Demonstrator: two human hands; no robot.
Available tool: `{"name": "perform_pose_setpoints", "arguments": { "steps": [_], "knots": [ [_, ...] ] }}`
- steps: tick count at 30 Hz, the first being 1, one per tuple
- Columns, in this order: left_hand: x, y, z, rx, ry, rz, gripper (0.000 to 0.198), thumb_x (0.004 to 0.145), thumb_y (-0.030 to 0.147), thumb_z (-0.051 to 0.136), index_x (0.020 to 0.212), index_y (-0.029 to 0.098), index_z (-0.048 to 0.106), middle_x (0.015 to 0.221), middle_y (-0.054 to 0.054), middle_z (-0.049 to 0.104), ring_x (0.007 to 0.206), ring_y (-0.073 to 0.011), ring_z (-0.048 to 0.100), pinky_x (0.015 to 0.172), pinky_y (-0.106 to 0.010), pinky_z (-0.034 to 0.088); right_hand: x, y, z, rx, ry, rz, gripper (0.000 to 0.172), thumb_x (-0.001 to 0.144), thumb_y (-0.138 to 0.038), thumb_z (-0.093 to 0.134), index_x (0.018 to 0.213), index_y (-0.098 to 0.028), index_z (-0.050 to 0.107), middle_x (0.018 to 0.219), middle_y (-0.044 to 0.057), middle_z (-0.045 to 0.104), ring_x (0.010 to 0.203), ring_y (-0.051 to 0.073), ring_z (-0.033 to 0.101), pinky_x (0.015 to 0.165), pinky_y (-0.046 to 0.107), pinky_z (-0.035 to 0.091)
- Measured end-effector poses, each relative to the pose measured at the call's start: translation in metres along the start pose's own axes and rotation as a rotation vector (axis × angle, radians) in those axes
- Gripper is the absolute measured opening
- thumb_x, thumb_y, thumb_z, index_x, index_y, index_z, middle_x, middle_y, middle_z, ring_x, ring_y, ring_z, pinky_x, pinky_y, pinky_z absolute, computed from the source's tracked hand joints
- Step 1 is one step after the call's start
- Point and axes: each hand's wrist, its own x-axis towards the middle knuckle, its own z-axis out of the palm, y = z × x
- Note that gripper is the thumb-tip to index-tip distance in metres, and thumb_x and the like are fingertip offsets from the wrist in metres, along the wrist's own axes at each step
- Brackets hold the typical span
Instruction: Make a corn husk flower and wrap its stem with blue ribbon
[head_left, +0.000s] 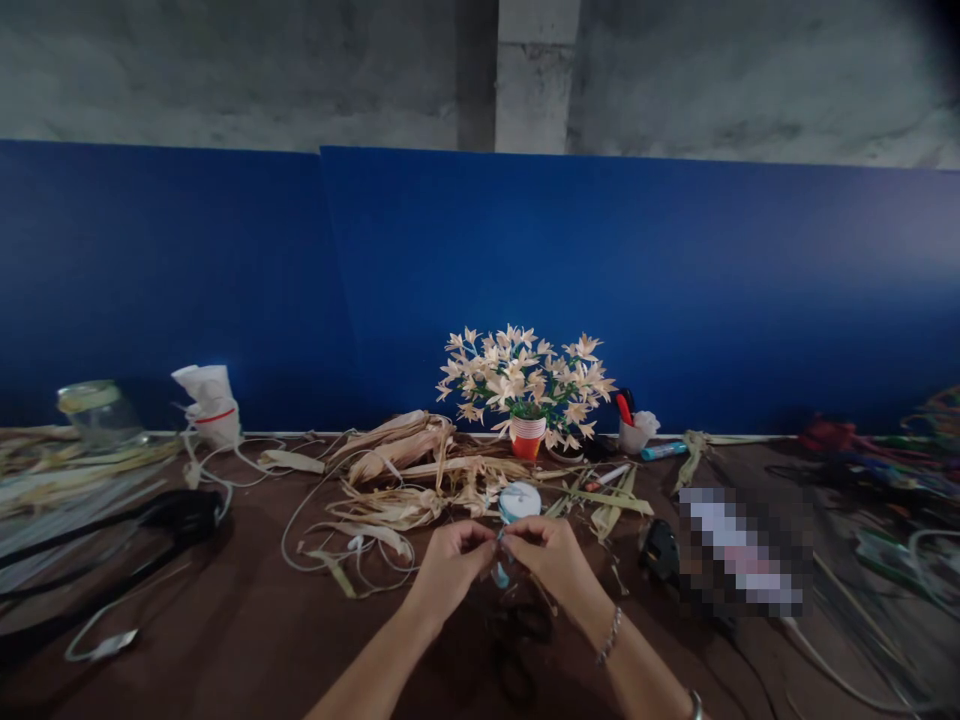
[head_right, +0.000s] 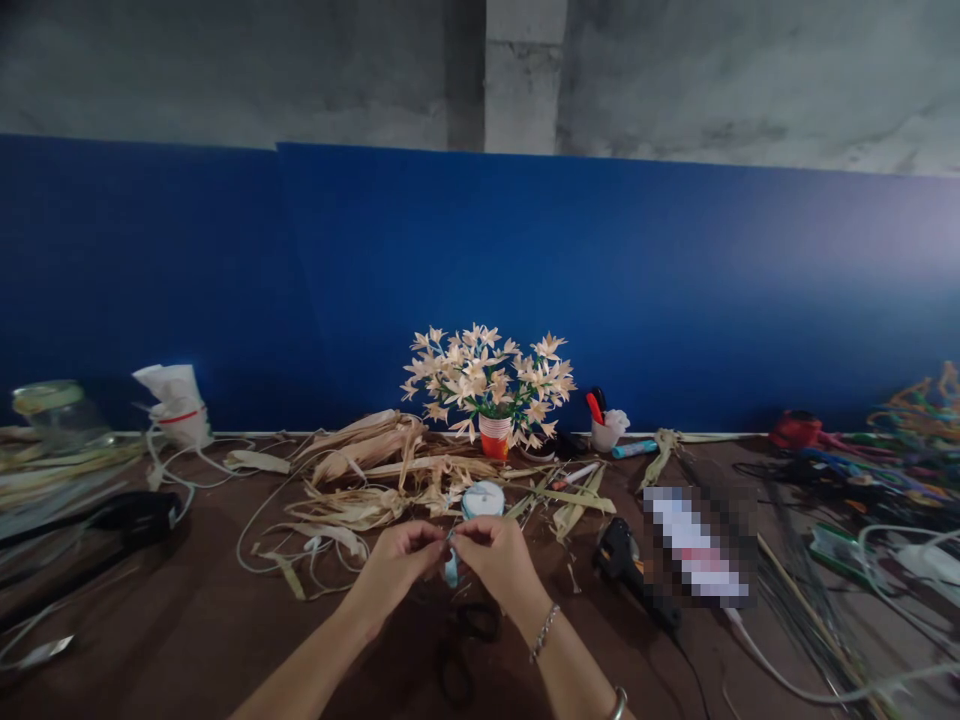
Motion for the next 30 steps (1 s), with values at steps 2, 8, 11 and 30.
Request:
{"name": "perform_pose_setpoints", "arguments": {
  "steps": [2, 8, 11, 30],
  "knots": [
    [0.0002, -0.0012, -0.0003, 0.047, -0.010, 0.012, 0.019, 0.062, 0.029, 0.058, 0.067, 0.011, 0.060, 0.051, 0.002, 0.053, 0.048, -0.0086, 0.042, 0.048, -0.020, 0.032, -0.0017, -0.0010, 0.0008, -0.079, 0.032, -0.039, 0.016, 0.065, -0.027, 0.056, 0.063, -0.014, 0.065, 0.048, -0.001, 0.057, 0.044, 0.010, 0.050, 0.042, 0.019, 0.037],
    [0.0017, -0.0058, -0.0055, 0.239, -0.025, 0.120, 0.019, 0.066, 0.028, 0.052, 0.070, 0.012, 0.063, 0.057, -0.001, 0.058, 0.053, -0.0124, 0.049, 0.051, -0.022, 0.036, -0.0058, -0.0026, 0.0039, -0.304, 0.120, -0.198, 0.015, 0.067, -0.018, 0.051, 0.061, -0.015, 0.064, 0.057, 0.001, 0.061, 0.056, 0.012, 0.053, 0.052, 0.019, 0.039],
    [0.0019, -0.0078, -0.0065, 0.292, -0.010, 0.169, 0.021, 0.068, 0.029, 0.050, 0.071, 0.013, 0.063, 0.062, -0.003, 0.061, 0.058, -0.0142, 0.052, 0.054, -0.022, 0.038, -0.0058, 0.0000, 0.0052, -0.333, 0.121, -0.207, 0.016, 0.069, -0.018, 0.049, 0.062, -0.014, 0.063, 0.057, 0.001, 0.061, 0.056, 0.012, 0.053, 0.052, 0.018, 0.038],
    [-0.0001, -0.0066, -0.0001, 0.322, 0.066, 0.182, 0.022, 0.067, 0.031, 0.050, 0.068, 0.013, 0.062, 0.057, -0.002, 0.061, 0.054, -0.0134, 0.052, 0.052, -0.021, 0.038, -0.0042, -0.0031, 0.0037, -0.277, 0.013, -0.074, 0.018, 0.069, -0.022, 0.048, 0.064, -0.013, 0.062, 0.053, 0.000, 0.058, 0.049, 0.011, 0.050, 0.046, 0.017, 0.036]
  ]
}}
